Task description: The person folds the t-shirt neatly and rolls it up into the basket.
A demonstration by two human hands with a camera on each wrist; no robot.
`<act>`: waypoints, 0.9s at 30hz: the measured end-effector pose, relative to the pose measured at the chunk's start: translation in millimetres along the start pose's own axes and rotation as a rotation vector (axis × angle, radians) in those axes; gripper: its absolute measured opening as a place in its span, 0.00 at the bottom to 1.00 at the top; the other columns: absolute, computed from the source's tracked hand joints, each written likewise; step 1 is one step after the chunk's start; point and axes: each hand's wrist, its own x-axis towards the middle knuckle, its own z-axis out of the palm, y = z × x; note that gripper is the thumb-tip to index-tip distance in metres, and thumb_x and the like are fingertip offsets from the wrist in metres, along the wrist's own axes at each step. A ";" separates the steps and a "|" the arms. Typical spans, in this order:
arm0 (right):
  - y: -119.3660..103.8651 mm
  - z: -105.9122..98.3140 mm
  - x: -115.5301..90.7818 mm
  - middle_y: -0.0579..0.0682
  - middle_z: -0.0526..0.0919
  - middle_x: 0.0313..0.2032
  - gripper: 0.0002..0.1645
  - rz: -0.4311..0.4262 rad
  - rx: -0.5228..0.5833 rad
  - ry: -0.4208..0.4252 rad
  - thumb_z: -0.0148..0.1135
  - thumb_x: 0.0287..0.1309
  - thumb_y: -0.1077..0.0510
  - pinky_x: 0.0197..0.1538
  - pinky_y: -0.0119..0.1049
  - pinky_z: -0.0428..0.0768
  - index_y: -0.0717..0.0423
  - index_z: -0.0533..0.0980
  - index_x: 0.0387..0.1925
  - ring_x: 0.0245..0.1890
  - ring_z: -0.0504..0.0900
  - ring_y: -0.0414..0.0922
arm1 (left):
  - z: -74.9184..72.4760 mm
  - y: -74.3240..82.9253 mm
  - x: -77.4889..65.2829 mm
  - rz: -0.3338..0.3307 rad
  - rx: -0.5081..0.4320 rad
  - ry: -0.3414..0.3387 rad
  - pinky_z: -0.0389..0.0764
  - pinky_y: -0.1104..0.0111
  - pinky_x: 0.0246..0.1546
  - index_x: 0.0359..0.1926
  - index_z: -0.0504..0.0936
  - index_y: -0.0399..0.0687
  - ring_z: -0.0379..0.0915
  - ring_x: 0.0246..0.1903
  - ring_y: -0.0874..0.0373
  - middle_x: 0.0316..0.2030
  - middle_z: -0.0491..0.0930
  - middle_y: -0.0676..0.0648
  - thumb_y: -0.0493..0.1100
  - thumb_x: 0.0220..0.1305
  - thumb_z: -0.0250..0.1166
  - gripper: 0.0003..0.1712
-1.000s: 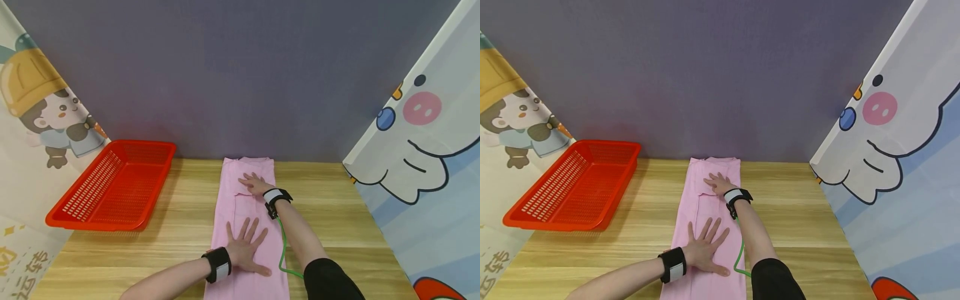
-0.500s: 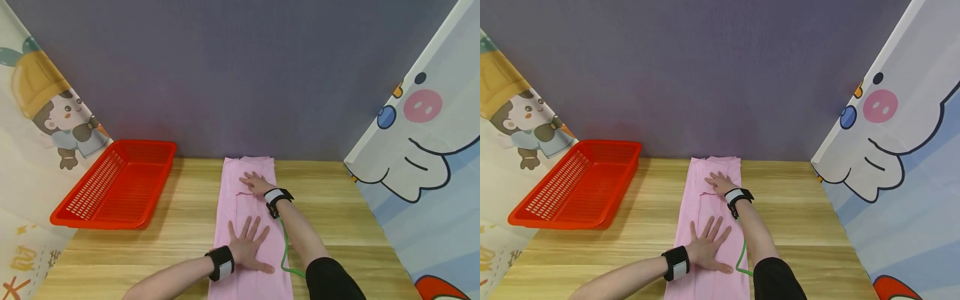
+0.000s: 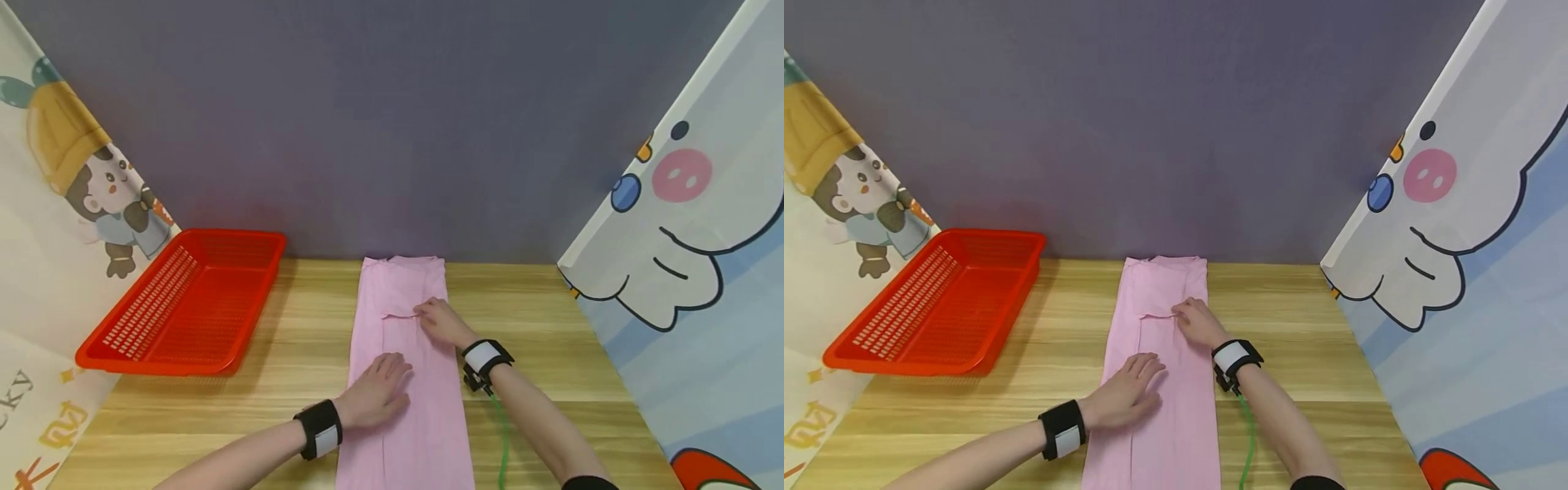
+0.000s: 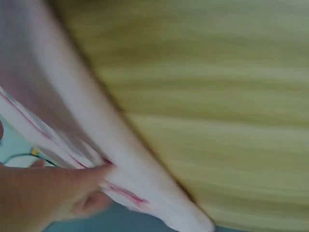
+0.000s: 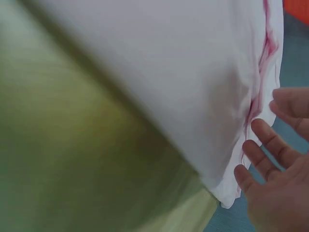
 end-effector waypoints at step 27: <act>-69.8 -25.6 -138.2 0.34 0.65 0.14 0.12 -0.132 -0.015 -0.357 0.65 0.42 0.45 0.32 0.25 0.58 0.39 0.72 0.13 0.22 0.59 0.30 | -31.4 -31.5 -69.7 0.515 -0.062 -0.171 0.68 0.81 0.43 0.32 0.81 0.64 0.67 0.35 0.72 0.33 0.75 0.64 0.54 0.56 0.60 0.06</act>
